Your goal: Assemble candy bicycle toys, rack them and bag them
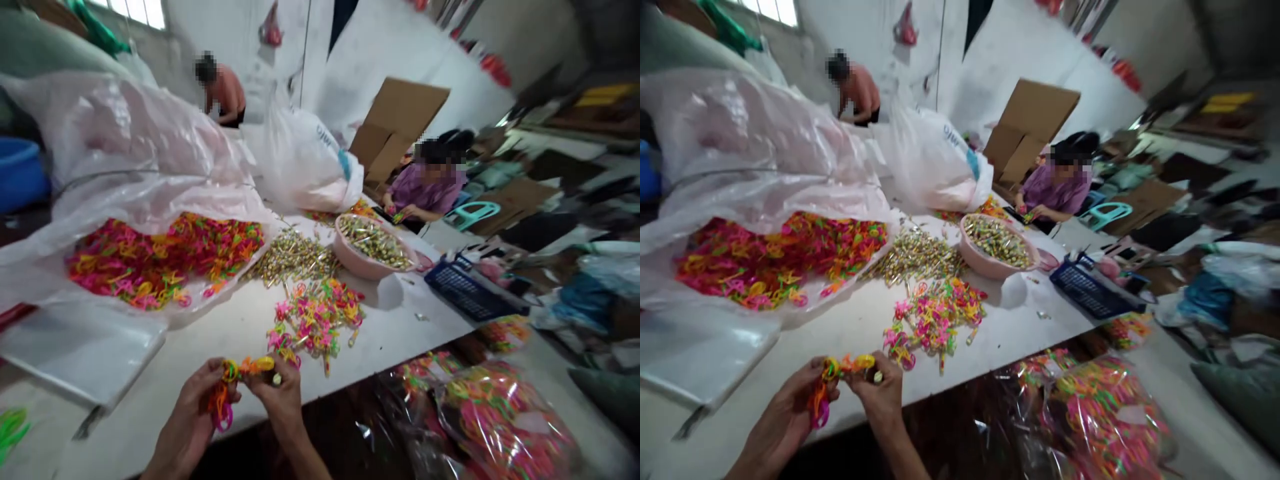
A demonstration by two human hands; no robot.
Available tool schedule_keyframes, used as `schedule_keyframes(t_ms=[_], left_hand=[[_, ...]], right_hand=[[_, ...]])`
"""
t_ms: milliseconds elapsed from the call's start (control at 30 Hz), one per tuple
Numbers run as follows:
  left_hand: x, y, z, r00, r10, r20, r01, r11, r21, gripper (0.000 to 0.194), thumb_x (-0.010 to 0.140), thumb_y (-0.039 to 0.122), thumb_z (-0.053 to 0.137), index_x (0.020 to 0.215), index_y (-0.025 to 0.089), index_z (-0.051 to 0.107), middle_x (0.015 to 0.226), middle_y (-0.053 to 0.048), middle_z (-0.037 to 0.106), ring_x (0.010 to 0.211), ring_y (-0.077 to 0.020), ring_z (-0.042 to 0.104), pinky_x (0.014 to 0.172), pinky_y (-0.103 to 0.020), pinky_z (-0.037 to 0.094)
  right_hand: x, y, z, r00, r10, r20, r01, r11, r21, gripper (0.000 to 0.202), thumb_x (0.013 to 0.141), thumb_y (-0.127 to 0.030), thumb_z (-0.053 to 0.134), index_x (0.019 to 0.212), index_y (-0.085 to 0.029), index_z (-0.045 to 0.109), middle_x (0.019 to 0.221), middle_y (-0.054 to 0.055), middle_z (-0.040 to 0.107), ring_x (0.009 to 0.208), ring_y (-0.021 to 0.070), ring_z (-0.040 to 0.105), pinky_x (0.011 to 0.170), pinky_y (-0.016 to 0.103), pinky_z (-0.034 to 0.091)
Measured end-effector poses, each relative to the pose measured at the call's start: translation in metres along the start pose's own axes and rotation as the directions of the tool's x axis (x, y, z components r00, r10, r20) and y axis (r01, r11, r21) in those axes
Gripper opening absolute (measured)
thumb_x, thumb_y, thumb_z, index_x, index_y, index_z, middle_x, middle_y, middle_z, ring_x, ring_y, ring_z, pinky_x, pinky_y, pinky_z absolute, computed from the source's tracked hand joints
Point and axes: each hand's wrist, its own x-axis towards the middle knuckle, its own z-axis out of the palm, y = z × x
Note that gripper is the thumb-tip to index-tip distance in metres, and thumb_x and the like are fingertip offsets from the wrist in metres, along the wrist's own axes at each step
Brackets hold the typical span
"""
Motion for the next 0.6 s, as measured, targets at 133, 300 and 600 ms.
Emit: schedule_keyframes(t_ms=[133,300,600], left_hand=[[0.012,-0.005,-0.004,0.989,0.06,0.135,-0.069,0.996,0.065,0.033,0.047,0.031,0.086,0.061,0.016,0.06,0.053,0.001,0.06,0.042,-0.0089,0.052,0.042,-0.02,0.043],[0.011,-0.002,-0.007,0.975,0.203,0.093,-0.215,0.964,0.154,0.031,0.049,0.032,0.087,0.068,0.014,0.071,0.064,-0.003,0.067,0.054,-0.0119,0.059,0.054,-0.023,0.05],[0.0,0.007,-0.005,0.841,0.536,0.068,-0.532,0.8,0.277,0.023,0.055,0.03,0.083,0.073,0.018,0.076,0.067,-0.003,0.069,0.063,-0.014,0.059,0.059,-0.024,0.048]], right_hand=[[0.007,0.006,0.001,0.999,0.015,0.04,-0.017,0.998,0.057,0.019,0.054,-0.032,0.076,0.053,-0.019,0.062,0.052,-0.003,0.05,0.052,0.0109,0.038,0.05,0.025,0.032],[0.01,-0.002,0.001,0.999,-0.029,0.03,0.027,0.998,0.061,0.02,0.052,-0.035,0.08,0.057,-0.021,0.068,0.054,-0.002,0.054,0.053,0.0122,0.041,0.051,0.026,0.036],[0.02,-0.003,0.015,0.992,-0.021,0.126,-0.004,0.981,0.192,0.029,0.052,-0.044,0.082,0.061,-0.021,0.068,0.045,-0.004,0.045,0.043,0.0095,0.031,0.038,0.025,0.023]])
